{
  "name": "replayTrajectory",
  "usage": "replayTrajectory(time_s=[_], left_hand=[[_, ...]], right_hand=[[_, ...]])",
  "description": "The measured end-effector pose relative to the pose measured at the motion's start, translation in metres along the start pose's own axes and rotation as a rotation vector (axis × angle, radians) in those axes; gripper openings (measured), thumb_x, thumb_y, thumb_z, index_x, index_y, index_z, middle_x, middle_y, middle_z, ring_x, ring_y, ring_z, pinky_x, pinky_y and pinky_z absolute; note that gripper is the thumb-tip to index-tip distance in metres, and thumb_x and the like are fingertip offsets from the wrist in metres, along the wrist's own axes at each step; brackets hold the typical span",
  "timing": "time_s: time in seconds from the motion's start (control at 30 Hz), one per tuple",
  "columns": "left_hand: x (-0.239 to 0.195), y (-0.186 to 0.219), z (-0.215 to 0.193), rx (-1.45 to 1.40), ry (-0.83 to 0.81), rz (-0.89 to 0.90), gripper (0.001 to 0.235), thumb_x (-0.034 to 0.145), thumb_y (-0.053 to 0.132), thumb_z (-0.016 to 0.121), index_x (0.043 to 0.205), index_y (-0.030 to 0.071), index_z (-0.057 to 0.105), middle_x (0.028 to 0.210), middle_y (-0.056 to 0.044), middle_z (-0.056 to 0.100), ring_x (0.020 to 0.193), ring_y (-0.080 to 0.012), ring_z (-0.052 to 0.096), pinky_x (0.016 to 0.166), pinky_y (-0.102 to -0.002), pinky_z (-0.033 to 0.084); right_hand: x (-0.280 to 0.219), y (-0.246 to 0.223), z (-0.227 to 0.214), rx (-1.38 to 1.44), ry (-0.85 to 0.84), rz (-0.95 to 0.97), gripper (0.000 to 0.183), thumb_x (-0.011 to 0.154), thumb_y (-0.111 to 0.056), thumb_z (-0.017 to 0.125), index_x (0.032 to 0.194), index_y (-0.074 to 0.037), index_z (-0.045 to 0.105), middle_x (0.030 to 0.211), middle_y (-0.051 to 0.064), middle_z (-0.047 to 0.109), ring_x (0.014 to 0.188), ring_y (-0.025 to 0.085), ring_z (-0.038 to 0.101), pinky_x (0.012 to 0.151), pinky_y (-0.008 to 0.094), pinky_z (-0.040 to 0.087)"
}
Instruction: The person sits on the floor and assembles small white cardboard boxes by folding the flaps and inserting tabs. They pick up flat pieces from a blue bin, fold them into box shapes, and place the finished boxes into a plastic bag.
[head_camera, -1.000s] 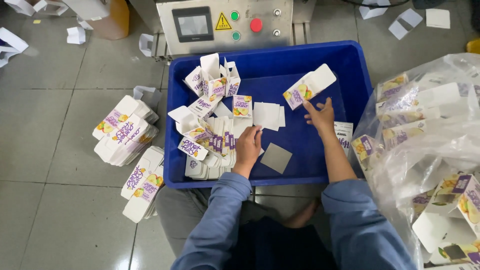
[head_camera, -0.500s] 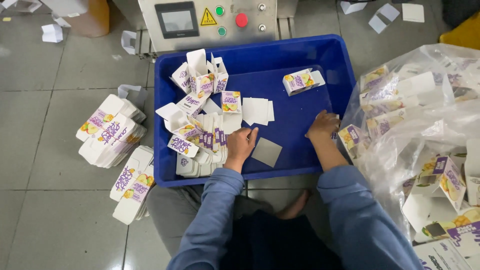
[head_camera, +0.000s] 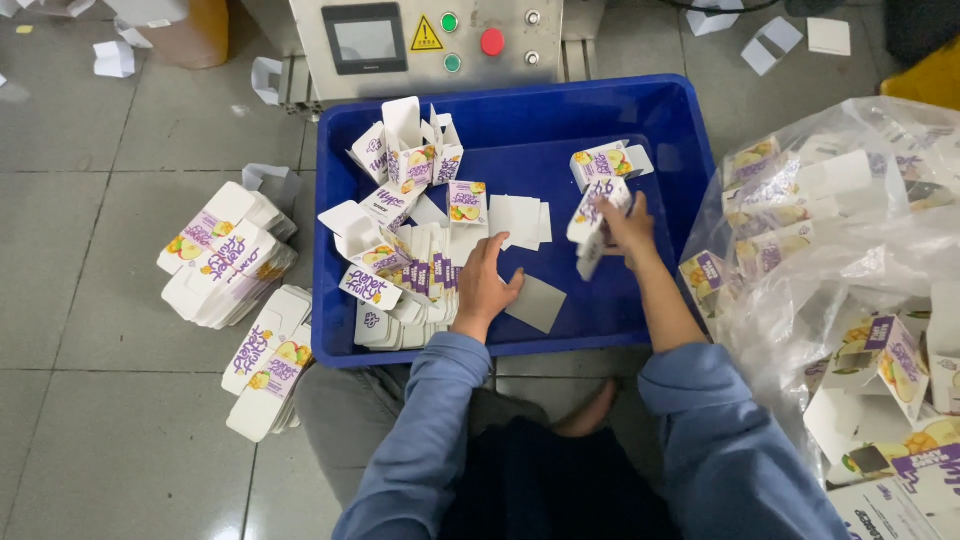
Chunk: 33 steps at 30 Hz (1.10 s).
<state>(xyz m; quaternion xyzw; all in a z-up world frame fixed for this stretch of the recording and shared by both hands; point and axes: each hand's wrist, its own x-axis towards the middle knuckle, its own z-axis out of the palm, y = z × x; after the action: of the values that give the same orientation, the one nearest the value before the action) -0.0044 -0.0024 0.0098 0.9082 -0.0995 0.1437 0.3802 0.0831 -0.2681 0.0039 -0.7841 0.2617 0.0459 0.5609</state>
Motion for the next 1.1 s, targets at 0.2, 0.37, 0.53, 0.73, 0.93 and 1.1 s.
replayTrajectory(time_s=[0.2,0.37,0.53,0.73,0.93,1.1], left_hand=[[0.002,-0.002,0.007,0.036,0.026,0.116,0.100,0.069,0.035,0.089,0.154,0.017,0.041,0.142,-0.018,0.053,0.129,-0.0348,0.058,0.103,-0.044,0.055],[0.004,0.004,-0.003,0.083,0.105,0.232,0.095,0.069,0.027,0.087,0.153,0.015,0.045,0.142,-0.019,0.052,0.129,-0.0373,0.057,0.100,-0.046,0.054],[0.004,-0.011,0.017,0.033,0.060,0.257,0.077,0.069,0.029,0.084,0.139,0.013,0.057,0.129,-0.016,0.063,0.124,-0.0370,0.060,0.103,-0.048,0.049],[0.011,-0.008,0.006,-0.420,0.561,-0.292,0.082,0.054,0.027,0.100,0.120,0.004,0.057,0.107,-0.015,0.071,0.104,-0.0331,0.071,0.090,-0.043,0.055],[0.000,-0.043,0.036,-0.733,0.597,-0.376,0.107,0.060,0.022,0.100,0.148,0.015,0.039,0.137,-0.005,0.058,0.125,-0.0172,0.059,0.104,-0.039,0.049],[0.004,-0.042,0.035,-0.742,0.703,-0.320,0.101,0.080,0.023,0.087,0.159,0.012,0.026,0.154,-0.011,0.039,0.139,-0.0143,0.039,0.119,-0.043,0.034]], right_hand=[[-0.018,0.006,0.060,0.443,-0.502,0.324,0.091,0.092,-0.080,0.050,0.151,-0.011,0.041,0.132,0.029,0.055,0.111,0.049,0.065,0.091,0.058,0.057],[-0.009,0.029,0.082,0.255,-0.453,0.236,0.080,0.092,-0.076,0.055,0.139,-0.011,0.053,0.123,0.026,0.061,0.096,0.043,0.068,0.076,0.051,0.059],[0.005,0.043,0.090,0.013,-0.364,0.118,0.067,0.092,-0.070,0.062,0.123,-0.011,0.068,0.110,0.022,0.070,0.078,0.036,0.073,0.058,0.042,0.061],[0.069,0.095,0.104,-0.392,-0.039,-0.407,0.033,0.090,-0.053,0.077,0.110,-0.027,0.080,0.097,0.001,0.078,0.090,0.026,0.076,0.076,0.037,0.062],[0.042,0.066,0.117,-0.640,-0.008,-0.621,0.049,0.082,-0.026,0.087,0.126,-0.012,0.073,0.121,0.009,0.061,0.113,0.033,0.061,0.090,0.040,0.058],[0.021,0.018,0.128,-0.911,-0.255,-0.505,0.076,0.089,-0.030,0.078,0.155,-0.006,0.048,0.162,0.017,0.042,0.152,0.044,0.024,0.115,0.066,0.034]])
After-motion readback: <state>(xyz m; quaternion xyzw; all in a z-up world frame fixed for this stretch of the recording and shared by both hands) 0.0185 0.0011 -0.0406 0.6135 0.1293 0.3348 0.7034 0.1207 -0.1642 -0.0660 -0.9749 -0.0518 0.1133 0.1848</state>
